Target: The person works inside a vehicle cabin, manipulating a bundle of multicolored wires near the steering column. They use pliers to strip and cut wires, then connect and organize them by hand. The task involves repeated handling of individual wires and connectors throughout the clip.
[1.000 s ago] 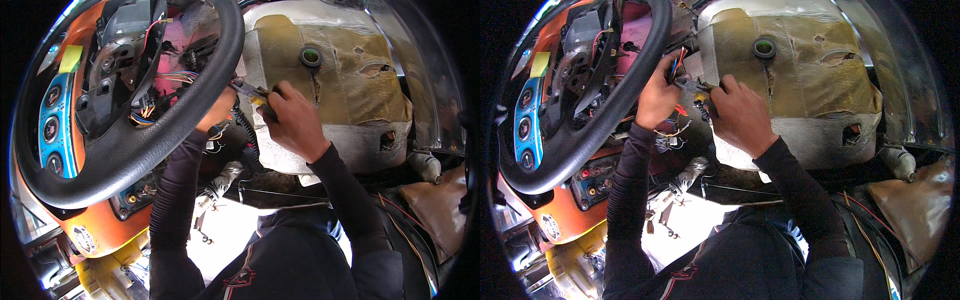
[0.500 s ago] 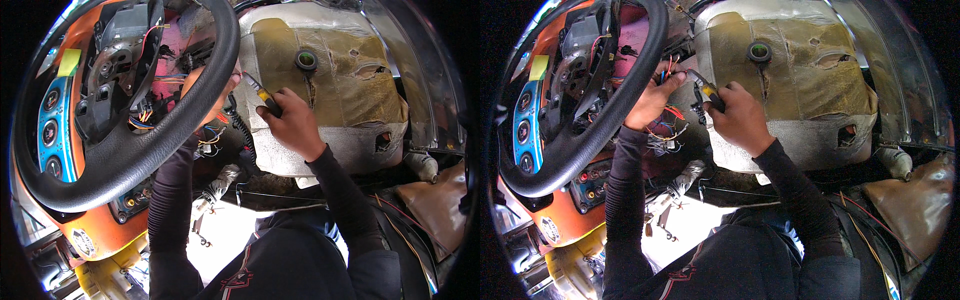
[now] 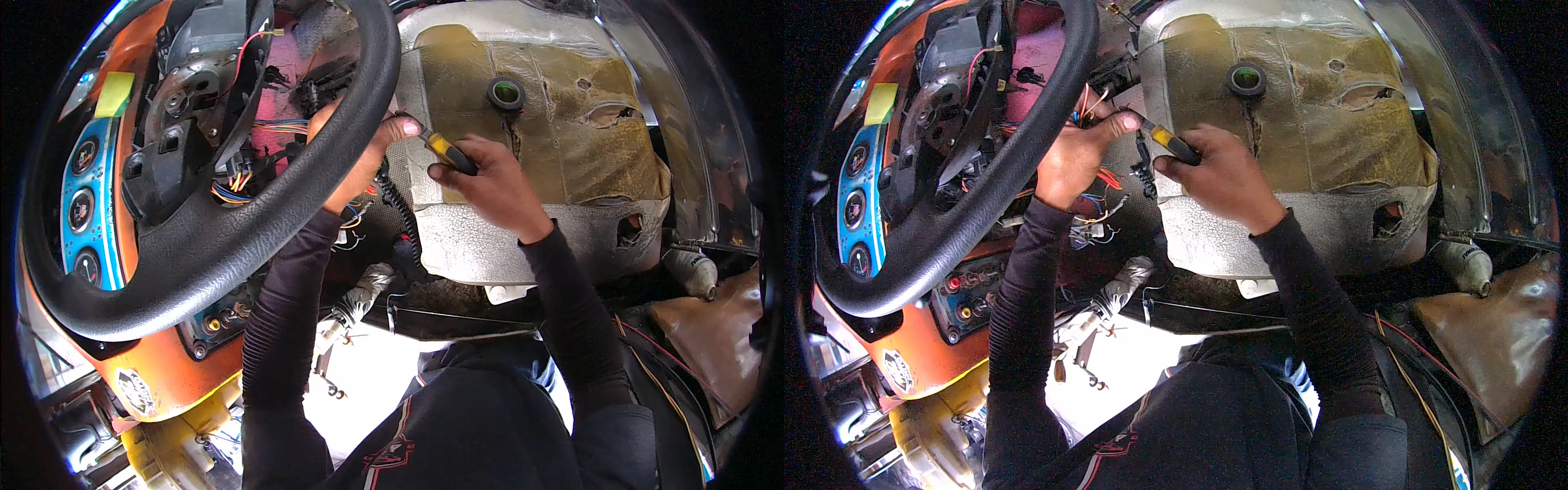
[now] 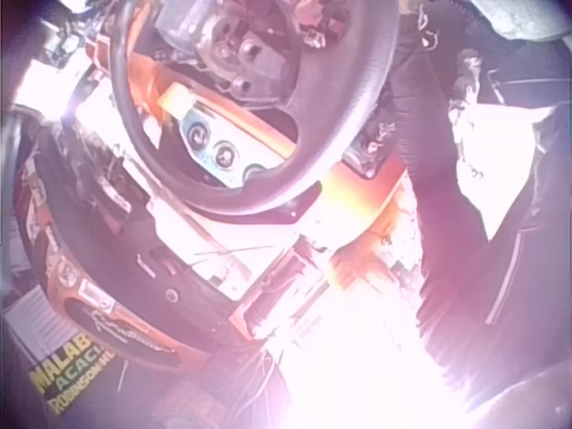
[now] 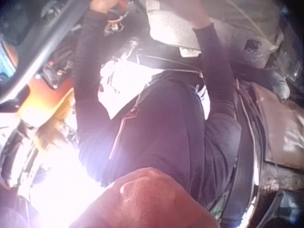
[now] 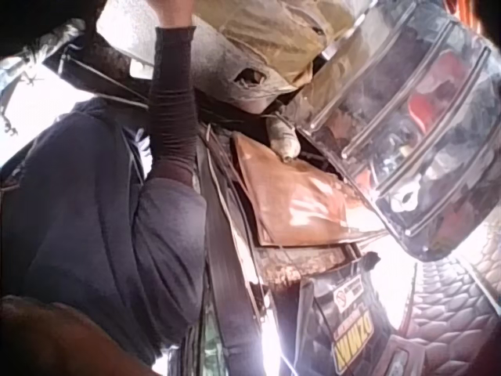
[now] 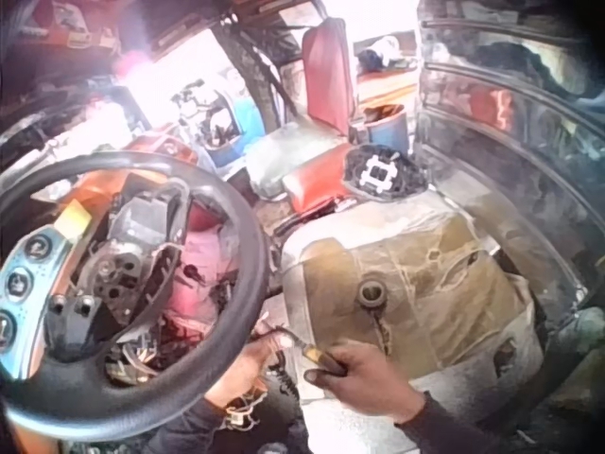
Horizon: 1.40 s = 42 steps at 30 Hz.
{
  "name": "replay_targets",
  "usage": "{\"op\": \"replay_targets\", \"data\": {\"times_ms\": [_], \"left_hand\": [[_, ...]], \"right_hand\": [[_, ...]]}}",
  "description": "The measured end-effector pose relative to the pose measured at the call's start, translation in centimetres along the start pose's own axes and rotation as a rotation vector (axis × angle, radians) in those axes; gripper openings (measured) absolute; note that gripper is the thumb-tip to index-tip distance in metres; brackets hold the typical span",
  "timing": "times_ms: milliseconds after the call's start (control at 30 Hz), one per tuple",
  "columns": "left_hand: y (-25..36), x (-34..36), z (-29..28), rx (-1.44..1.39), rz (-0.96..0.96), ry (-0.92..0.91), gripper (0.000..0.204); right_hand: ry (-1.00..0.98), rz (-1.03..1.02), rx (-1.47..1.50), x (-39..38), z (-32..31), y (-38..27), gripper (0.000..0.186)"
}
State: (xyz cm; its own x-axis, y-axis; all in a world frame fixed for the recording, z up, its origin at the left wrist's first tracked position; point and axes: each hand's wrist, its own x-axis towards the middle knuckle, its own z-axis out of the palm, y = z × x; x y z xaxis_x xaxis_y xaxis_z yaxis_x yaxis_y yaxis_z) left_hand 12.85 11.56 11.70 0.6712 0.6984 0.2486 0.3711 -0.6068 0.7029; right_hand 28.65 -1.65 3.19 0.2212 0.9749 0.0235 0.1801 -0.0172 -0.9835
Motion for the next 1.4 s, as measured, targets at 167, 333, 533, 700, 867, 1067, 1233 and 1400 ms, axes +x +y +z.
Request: {"op": "replay_targets", "data": {"times_ms": [167,333,533,700,867,1067,1233,1400], "left_hand": [[-0.4,-0.3,0.7,0.089,-0.106,0.039,0.03],[-0.9,-0.3,1.5,0.053,-0.117,0.069,0.029],[-3.8,-0.1,-0.8,0.05,-0.146,-0.193,0.055],[-4.2,-0.2,-1.7,0.001,-0.069,-0.248,0.058],[-4.4,-0.6,-1.8,-0.241,-0.17,-0.24,0.052],[-5.7,-0.5,-2.8,-0.51,-0.224,-0.256,0.04],[-4.6,0.0,-3.5,-0.458,-0.376,-0.203,0.039],[-4.4,0.5,-3.3,-0.484,-0.307,-0.266,0.039]], "right_hand": [[0.272,-0.08,-0.289,-0.6,2.3,-1.0,0.03],[0.531,-0.197,-0.517,-0.3,3.3,-0.1,0.026],[0.258,-0.111,-0.501,-1.9,1.0,-1.4,0.021],[0.256,-0.182,-0.502,-1.6,1.5,-0.6,0.021],[0.248,-0.187,-0.512,-1.5,1.4,-0.3,0.021],[0.273,-0.013,-0.844,-2.2,-0.5,-1.2,0.02],[0.391,-0.041,-1.06,-2.9,-1.3,0.2,0.027],[0.382,-0.262,-0.696,-2.1,0.9,-2.2,0.033]]}}
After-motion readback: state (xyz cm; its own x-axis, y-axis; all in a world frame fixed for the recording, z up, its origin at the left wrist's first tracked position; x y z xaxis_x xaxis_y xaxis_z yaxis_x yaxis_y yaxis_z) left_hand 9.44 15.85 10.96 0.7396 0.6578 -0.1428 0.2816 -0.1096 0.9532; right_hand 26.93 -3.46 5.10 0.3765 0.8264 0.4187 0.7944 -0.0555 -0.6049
